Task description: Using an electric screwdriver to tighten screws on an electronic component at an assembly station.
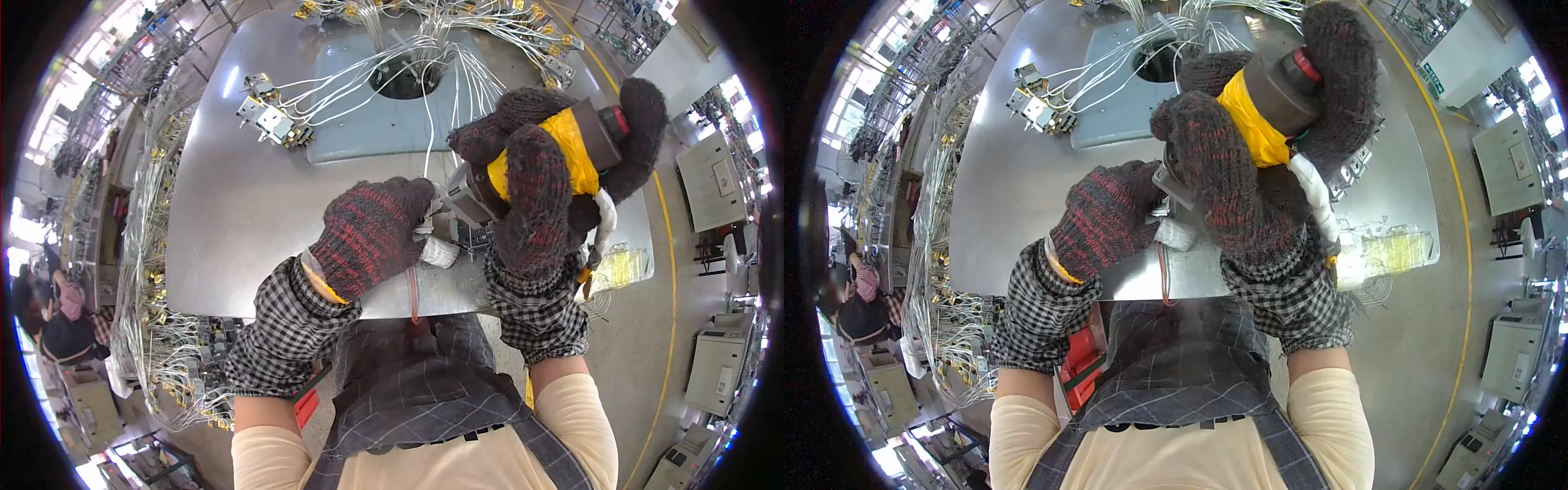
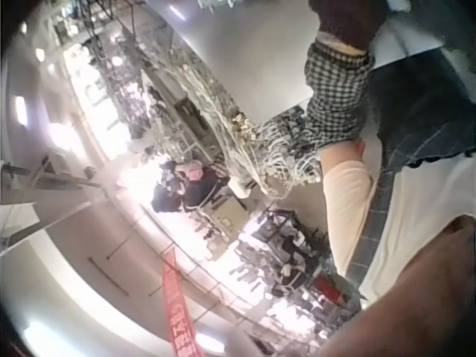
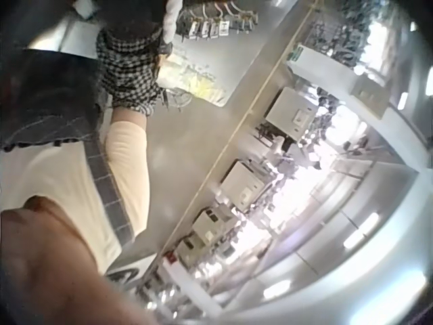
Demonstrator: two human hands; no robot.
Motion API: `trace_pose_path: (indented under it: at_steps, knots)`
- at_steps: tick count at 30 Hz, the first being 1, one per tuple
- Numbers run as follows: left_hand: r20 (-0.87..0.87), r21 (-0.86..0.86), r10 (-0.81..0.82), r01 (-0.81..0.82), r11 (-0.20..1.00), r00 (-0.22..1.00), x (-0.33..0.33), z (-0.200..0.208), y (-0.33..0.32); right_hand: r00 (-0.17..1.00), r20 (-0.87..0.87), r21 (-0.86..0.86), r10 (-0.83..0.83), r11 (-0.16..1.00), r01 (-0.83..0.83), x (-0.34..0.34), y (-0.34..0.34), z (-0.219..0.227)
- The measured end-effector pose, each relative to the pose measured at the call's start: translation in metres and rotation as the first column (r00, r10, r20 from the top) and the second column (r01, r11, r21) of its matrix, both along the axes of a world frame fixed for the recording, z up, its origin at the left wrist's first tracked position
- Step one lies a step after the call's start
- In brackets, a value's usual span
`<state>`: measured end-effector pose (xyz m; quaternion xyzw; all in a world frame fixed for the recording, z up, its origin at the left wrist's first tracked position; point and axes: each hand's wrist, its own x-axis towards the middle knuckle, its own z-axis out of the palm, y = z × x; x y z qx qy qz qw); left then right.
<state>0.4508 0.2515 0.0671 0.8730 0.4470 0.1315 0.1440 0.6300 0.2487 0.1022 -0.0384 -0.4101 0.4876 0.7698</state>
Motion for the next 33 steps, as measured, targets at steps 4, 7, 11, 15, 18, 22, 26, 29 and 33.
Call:
trace_pose_path:
  at_steps: [4, 7, 11, 15, 18, 22, 26, 29, 33]
  knots:
    - [-0.017, -0.11, 0.066, -0.068, 0.992, 0.998, 0.005, 0.012, -0.001, 0.914, 0.303, 0.157, -0.269, 0.96, 0.231, -0.005, 0.004, 0.0]
    - [0.008, -0.212, 0.039, -0.037, 0.976, 0.999, -0.001, 0.029, -0.003, 0.677, 0.479, 0.393, -0.56, 0.826, 0.405, -0.011, 0.009, -0.009]
    - [0.144, 0.342, -0.264, 0.203, 0.918, 0.954, -0.045, -0.001, 0.067, 0.672, 0.463, 0.375, -0.578, 0.815, 0.442, -0.018, 0.001, 0.001]
    - [-0.191, 0.396, 0.231, -0.141, 0.908, 0.954, -0.04, 0.019, 0.154, 0.794, 0.404, 0.158, -0.455, 0.889, 0.429, -0.031, -0.009, 0.008]
    - [-0.181, 0.183, 0.162, -0.129, 0.975, 0.97, -0.035, 0.002, 0.158, 0.673, 0.548, 0.095, -0.496, 0.837, 0.539, -0.027, -0.011, -0.005]
    - [-0.387, 0.008, 0.133, -0.14, 0.99, 0.912, -0.023, 0.014, 0.141, 0.764, 0.388, 0.206, -0.516, 0.856, 0.474, -0.031, -0.006, -0.004]
    - [-0.354, -0.175, -0.014, -0.052, 0.983, 0.935, -0.025, 0.067, 0.102, 0.73, 0.41, 0.278, -0.547, 0.837, 0.471, -0.018, 0.0, -0.009]
    - [-0.103, 0.099, -0.197, 0.207, 0.973, 0.975, -0.063, 0.039, 0.064, 0.778, 0.405, 0.217, -0.479, 0.878, 0.428, -0.022, -0.005, -0.001]
    - [-0.318, 0.304, -0.128, 0.228, 0.925, 0.94, -0.044, 0.025, 0.017, 0.792, 0.393, 0.235, -0.467, 0.884, 0.404, -0.024, -0.002, -0.002]
